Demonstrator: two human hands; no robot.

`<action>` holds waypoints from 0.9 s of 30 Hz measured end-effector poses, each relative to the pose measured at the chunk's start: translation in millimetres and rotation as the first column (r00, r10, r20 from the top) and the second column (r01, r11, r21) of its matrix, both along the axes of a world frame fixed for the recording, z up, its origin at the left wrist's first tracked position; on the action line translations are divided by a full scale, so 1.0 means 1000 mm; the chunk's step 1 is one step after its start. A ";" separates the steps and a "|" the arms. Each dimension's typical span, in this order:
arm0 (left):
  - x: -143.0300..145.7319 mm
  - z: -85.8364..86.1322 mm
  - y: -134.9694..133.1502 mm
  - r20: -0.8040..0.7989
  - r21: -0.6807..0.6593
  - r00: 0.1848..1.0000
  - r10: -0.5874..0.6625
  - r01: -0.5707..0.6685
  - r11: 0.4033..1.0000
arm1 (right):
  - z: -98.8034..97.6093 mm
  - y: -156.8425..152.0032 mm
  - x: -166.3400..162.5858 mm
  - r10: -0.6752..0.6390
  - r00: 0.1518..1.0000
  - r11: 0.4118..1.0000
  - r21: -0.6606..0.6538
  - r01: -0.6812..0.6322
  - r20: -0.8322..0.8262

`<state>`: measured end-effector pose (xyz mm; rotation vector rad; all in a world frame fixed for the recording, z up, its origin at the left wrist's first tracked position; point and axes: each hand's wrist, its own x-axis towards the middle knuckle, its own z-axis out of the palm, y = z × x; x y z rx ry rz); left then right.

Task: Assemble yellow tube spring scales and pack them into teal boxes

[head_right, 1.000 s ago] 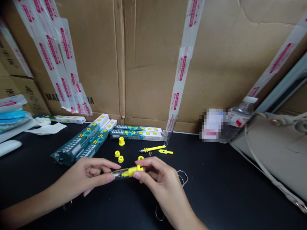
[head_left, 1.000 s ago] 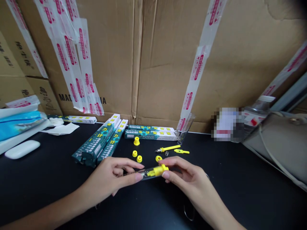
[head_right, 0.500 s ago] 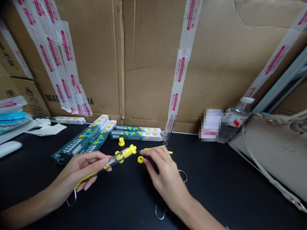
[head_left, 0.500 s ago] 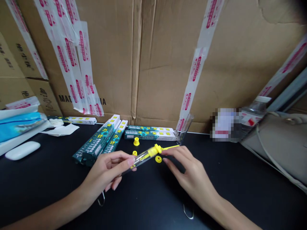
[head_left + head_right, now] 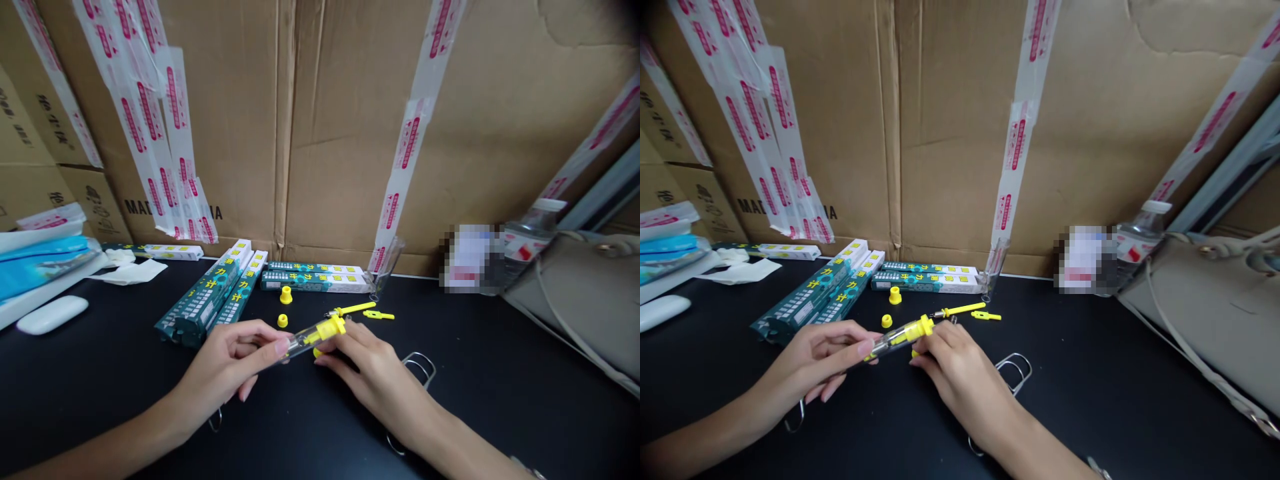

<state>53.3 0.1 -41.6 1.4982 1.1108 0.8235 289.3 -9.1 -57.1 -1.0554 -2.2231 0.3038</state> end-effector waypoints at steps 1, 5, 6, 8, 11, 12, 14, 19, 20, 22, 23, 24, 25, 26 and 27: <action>0.000 0.000 0.000 0.002 0.009 1.000 -0.004 0.004 1.000 | -0.001 -0.001 0.001 -0.024 0.998 0.999 -0.049 0.020 -0.065; 0.001 0.001 0.000 0.020 0.026 0.999 -0.035 0.034 0.999 | 0.003 -0.006 0.009 -0.228 0.886 0.953 -0.279 0.118 -0.403; 0.001 0.001 0.000 0.026 0.027 0.999 -0.041 0.040 0.999 | 0.005 -0.007 0.011 -0.271 0.829 0.934 -0.342 0.104 -0.489; 0.000 0.001 0.000 0.036 0.023 0.998 -0.047 0.046 0.999 | 0.011 -0.009 0.014 -0.325 0.721 0.893 -0.450 0.020 -0.612; -0.002 0.000 -0.001 0.052 -0.001 0.997 -0.048 0.049 0.999 | 0.018 -0.010 0.014 -0.378 0.640 0.841 -0.537 -0.066 -0.669; -0.004 -0.001 -0.001 0.058 -0.018 0.997 -0.052 0.054 0.998 | 0.018 -0.010 0.013 -0.387 0.625 0.827 -0.555 -0.088 -0.678; -0.007 -0.001 0.000 0.071 -0.061 0.995 -0.068 0.072 0.996 | 0.018 -0.011 0.010 -0.405 0.595 0.800 -0.584 -0.137 -0.694; -0.009 0.002 -0.001 0.162 -0.148 0.982 -0.099 0.124 0.981 | 0.017 -0.011 0.005 -0.443 0.550 0.766 -0.618 -0.179 -0.708; -0.008 0.004 -0.002 0.191 -0.161 0.977 -0.092 0.123 0.979 | 0.018 -0.011 0.006 -0.441 0.554 0.770 -0.615 -0.171 -0.706; -0.006 0.006 -0.005 0.263 -0.175 0.963 -0.052 0.101 0.979 | 0.019 -0.011 0.007 -0.434 0.569 0.782 -0.605 -0.146 -0.698; -0.006 0.007 -0.006 0.303 -0.178 0.952 -0.033 0.090 0.980 | 0.019 -0.010 0.008 -0.433 0.576 0.788 -0.601 -0.132 -0.694; -0.005 0.008 -0.007 0.337 -0.181 0.941 -0.021 0.087 0.980 | 0.019 -0.010 0.009 -0.436 0.580 0.791 -0.601 -0.118 -0.688; -0.005 0.008 -0.008 0.364 -0.187 0.931 -0.022 0.096 0.978 | 0.019 -0.010 0.010 -0.444 0.582 0.790 -0.604 -0.105 -0.682; -0.005 0.007 -0.008 0.382 -0.196 0.923 -0.034 0.117 0.974 | 0.018 -0.009 0.011 -0.454 0.582 0.785 -0.612 -0.098 -0.675; -0.006 0.007 -0.007 0.392 -0.206 0.919 -0.049 0.139 0.969 | 0.017 -0.009 0.012 -0.465 0.579 0.776 -0.623 -0.096 -0.669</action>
